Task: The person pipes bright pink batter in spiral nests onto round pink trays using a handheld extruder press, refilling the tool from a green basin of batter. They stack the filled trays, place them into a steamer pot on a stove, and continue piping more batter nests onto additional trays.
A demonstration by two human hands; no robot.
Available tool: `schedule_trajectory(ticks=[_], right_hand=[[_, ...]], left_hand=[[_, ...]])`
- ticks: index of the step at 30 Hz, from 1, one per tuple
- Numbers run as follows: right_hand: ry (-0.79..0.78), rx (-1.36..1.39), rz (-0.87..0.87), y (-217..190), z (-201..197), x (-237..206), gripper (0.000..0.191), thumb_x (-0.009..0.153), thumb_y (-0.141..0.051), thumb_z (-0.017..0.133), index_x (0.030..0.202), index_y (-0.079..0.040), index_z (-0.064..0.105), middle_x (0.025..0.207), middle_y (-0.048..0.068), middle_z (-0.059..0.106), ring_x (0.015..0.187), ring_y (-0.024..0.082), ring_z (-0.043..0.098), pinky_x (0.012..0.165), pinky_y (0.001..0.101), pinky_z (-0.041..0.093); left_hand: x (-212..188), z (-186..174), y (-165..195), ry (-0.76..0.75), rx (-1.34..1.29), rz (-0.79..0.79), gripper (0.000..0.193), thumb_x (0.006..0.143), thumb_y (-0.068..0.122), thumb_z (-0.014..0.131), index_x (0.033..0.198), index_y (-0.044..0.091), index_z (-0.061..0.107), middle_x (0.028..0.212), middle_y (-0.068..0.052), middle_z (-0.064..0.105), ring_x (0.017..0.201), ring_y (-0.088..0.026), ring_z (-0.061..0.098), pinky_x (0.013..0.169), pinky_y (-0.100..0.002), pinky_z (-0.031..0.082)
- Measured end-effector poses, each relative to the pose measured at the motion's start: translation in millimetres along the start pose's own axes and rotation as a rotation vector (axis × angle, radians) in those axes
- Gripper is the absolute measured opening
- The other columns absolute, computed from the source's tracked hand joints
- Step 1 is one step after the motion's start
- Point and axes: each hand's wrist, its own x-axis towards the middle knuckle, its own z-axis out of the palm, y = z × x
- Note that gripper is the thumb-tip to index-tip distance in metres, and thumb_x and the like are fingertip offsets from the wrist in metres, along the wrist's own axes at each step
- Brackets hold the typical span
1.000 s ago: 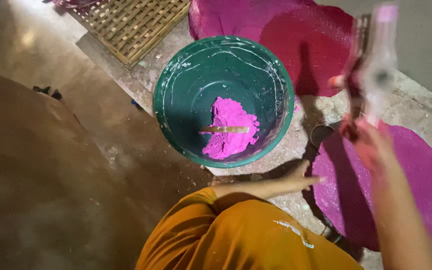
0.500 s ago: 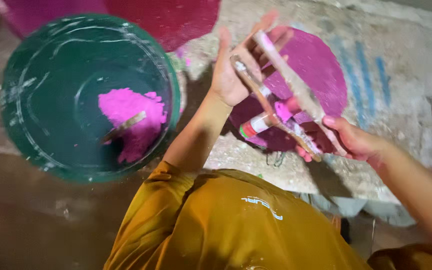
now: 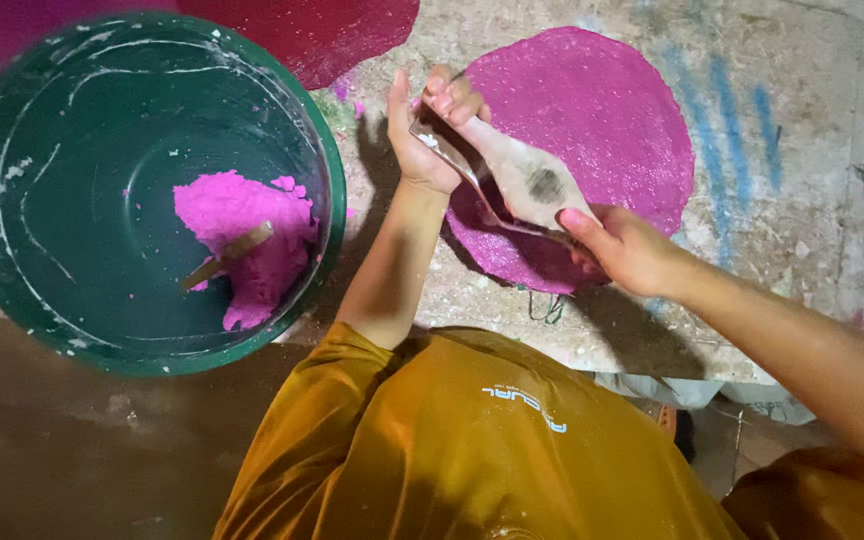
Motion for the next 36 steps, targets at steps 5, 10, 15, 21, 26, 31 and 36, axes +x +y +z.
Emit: schedule_trajectory(ticks=[5, 10, 15, 21, 26, 31, 36], right_hand=[[-0.039, -0.133, 0.077, -9.6, -17.6, -0.6, 0.077, 0.099, -0.066, 0.032, 0.098, 0.002, 0.069, 0.073, 0.01, 0.069, 0.067, 0.019, 0.068, 0.066, 0.0347, 0.058], [0.065, -0.107, -0.017, -18.5, -21.0, 4.6, 0.069, 0.097, -0.064, 0.039, 0.107, 0.0, 0.064, 0.073, 0.008, 0.065, 0.064, 0.019, 0.064, 0.062, 0.0368, 0.054], [-0.024, -0.015, -0.042, -21.9, -9.2, 4.1, 0.074, 0.1, -0.063, 0.037, 0.1, 0.005, 0.065, 0.07, 0.009, 0.064, 0.062, 0.018, 0.064, 0.062, 0.0362, 0.055], [0.033, -0.183, 0.068, -23.0, -32.9, -2.9, 0.068, 0.1, -0.062, 0.036, 0.106, -0.001, 0.066, 0.069, 0.009, 0.064, 0.06, 0.02, 0.065, 0.059, 0.0369, 0.055], [0.1, -0.073, -0.022, -21.8, -28.2, 7.2, 0.06, 0.1, -0.057, 0.044, 0.113, -0.002, 0.064, 0.072, 0.006, 0.063, 0.062, 0.017, 0.061, 0.059, 0.0348, 0.051], [0.073, 0.018, -0.086, -5.6, -31.3, 16.6, 0.052, 0.101, -0.052, 0.046, 0.115, -0.005, 0.064, 0.072, 0.003, 0.061, 0.064, 0.014, 0.057, 0.06, 0.0332, 0.049], [0.093, 0.065, -0.163, 13.3, -28.1, 31.4, 0.049, 0.103, -0.048, 0.049, 0.115, -0.002, 0.065, 0.073, 0.004, 0.06, 0.066, 0.014, 0.057, 0.063, 0.0318, 0.05]], left_hand=[[2.0, 0.2, -16.8, 0.152, -0.065, 0.045, 0.043, 0.103, 0.058, 0.047, 0.087, 0.018, 0.052, 0.075, 0.006, 0.05, 0.075, -0.012, 0.051, 0.088, -0.034, 0.047], [21.8, 3.1, -4.6, 0.07, 0.078, 0.086, 0.044, 0.104, 0.058, 0.047, 0.085, 0.019, 0.051, 0.075, 0.007, 0.049, 0.074, -0.012, 0.049, 0.085, -0.034, 0.046], [7.9, 5.7, 6.3, 0.144, 0.036, 0.052, 0.046, 0.101, 0.061, 0.045, 0.084, 0.018, 0.05, 0.074, 0.007, 0.049, 0.073, -0.012, 0.049, 0.079, -0.032, 0.045], [17.2, 12.3, -22.7, 0.174, 0.019, 0.12, 0.045, 0.103, 0.06, 0.046, 0.084, 0.02, 0.05, 0.074, 0.007, 0.05, 0.072, -0.012, 0.05, 0.085, -0.034, 0.044], [34.5, 10.9, -4.6, 0.283, 0.079, 0.028, 0.051, 0.094, 0.064, 0.04, 0.081, 0.016, 0.051, 0.074, 0.001, 0.053, 0.072, -0.016, 0.053, 0.084, -0.034, 0.043], [1.3, -37.9, -2.5, 0.681, 0.794, -0.445, 0.055, 0.104, 0.054, 0.03, 0.115, 0.009, 0.059, 0.098, -0.005, 0.066, 0.078, -0.015, 0.058, 0.069, -0.031, 0.045], [-36.5, -89.4, -3.7, 0.43, 0.851, -0.688, 0.089, 0.105, 0.078, 0.008, 0.147, 0.008, 0.043, 0.111, -0.017, 0.075, 0.049, -0.006, 0.032, 0.038, -0.023, 0.021]])
